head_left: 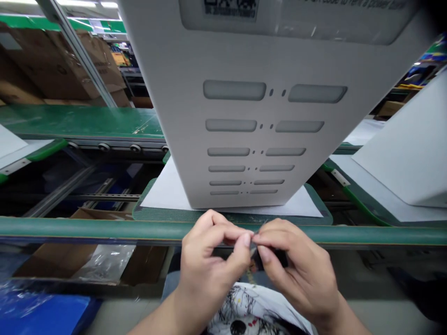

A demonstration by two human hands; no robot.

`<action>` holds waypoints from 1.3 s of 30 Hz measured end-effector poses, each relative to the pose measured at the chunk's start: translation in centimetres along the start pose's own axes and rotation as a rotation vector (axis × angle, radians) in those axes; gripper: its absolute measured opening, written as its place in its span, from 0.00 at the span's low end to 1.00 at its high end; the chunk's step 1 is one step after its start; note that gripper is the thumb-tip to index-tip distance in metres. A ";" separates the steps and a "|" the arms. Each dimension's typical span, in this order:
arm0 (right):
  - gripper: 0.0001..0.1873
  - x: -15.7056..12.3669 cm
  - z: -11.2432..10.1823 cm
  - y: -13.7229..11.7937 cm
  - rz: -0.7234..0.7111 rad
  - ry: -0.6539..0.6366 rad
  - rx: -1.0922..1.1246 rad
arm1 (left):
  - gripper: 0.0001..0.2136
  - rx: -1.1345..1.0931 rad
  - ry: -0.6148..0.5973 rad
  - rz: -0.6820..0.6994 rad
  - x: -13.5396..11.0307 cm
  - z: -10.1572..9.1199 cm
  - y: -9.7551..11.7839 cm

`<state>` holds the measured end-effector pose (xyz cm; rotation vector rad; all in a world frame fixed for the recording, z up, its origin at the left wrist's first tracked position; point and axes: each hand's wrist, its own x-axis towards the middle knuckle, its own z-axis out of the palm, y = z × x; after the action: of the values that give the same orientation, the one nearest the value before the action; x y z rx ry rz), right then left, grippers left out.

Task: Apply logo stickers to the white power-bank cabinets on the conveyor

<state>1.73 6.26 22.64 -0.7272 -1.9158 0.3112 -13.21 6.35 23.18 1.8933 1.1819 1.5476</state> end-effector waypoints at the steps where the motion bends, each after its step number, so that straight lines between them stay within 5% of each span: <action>1: 0.12 0.0 -0.2 0.2 -0.060 -0.009 -0.066 | 0.06 -0.046 -0.008 -0.058 0.0 -0.1 0.0; 4: 0.16 0.1 -0.7 0.9 -0.240 -0.006 -0.261 | 0.08 -0.193 -0.050 -0.224 0.1 -0.1 -0.1; 10: 0.09 0.3 -1.8 1.3 -0.435 -0.016 -0.327 | 0.07 -0.697 -0.091 -0.658 0.5 0.1 -0.8; 14: 0.12 -0.4 -2.6 1.8 -0.444 -0.120 -0.377 | 0.03 -1.015 0.150 -1.099 2.2 -0.4 -1.1; 16: 0.13 -0.9 -2.9 2.1 -0.442 -0.160 -0.385 | 0.08 -1.071 0.325 -1.166 2.9 -0.9 -1.4; 18: 0.14 -1.2 -3.1 2.0 -0.415 -0.170 -0.353 | 0.11 -1.037 0.441 -1.011 3.0 -1.3 -1.8; 20: 0.14 -1.3 -3.1 1.6 -0.354 -0.147 -0.284 | 0.07 -0.915 0.453 -0.692 2.4 -1.8 -2.3; 21: 0.13 -1.2 -3.2 1.2 -0.308 -0.125 -0.249 | 0.06 -0.820 0.424 -0.512 1.9 -2.0 -2.5; 24: 0.11 -1.0 -3.3 0.0 -0.151 -0.032 -0.168 | 0.28 -0.341 0.258 -0.030 -0.1 -2.7 -2.9; 26: 0.10 -0.9 -3.5 -0.6 -0.029 0.036 -0.118 | 0.35 0.048 0.157 0.149 -1.3 -3.2 -3.0; 28: 0.10 -1.0 -3.7 -0.9 0.057 0.101 -0.060 | 0.28 0.307 0.110 0.203 -2.0 -3.7 -3.1; 32: 0.09 -0.9 -3.7 -0.7 0.136 0.168 -0.007 | 0.18 0.450 0.142 0.266 -2.7 -5.1 -3.4; 39: 0.05 0.9 -2.6 -1.3 0.123 0.115 0.017 | 0.05 0.734 0.248 0.414 -3.9 -7.8 -2.9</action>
<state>3.37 5.56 25.16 -0.8357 -1.7615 0.3543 -21.59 3.32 20.92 2.5967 1.7253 1.7445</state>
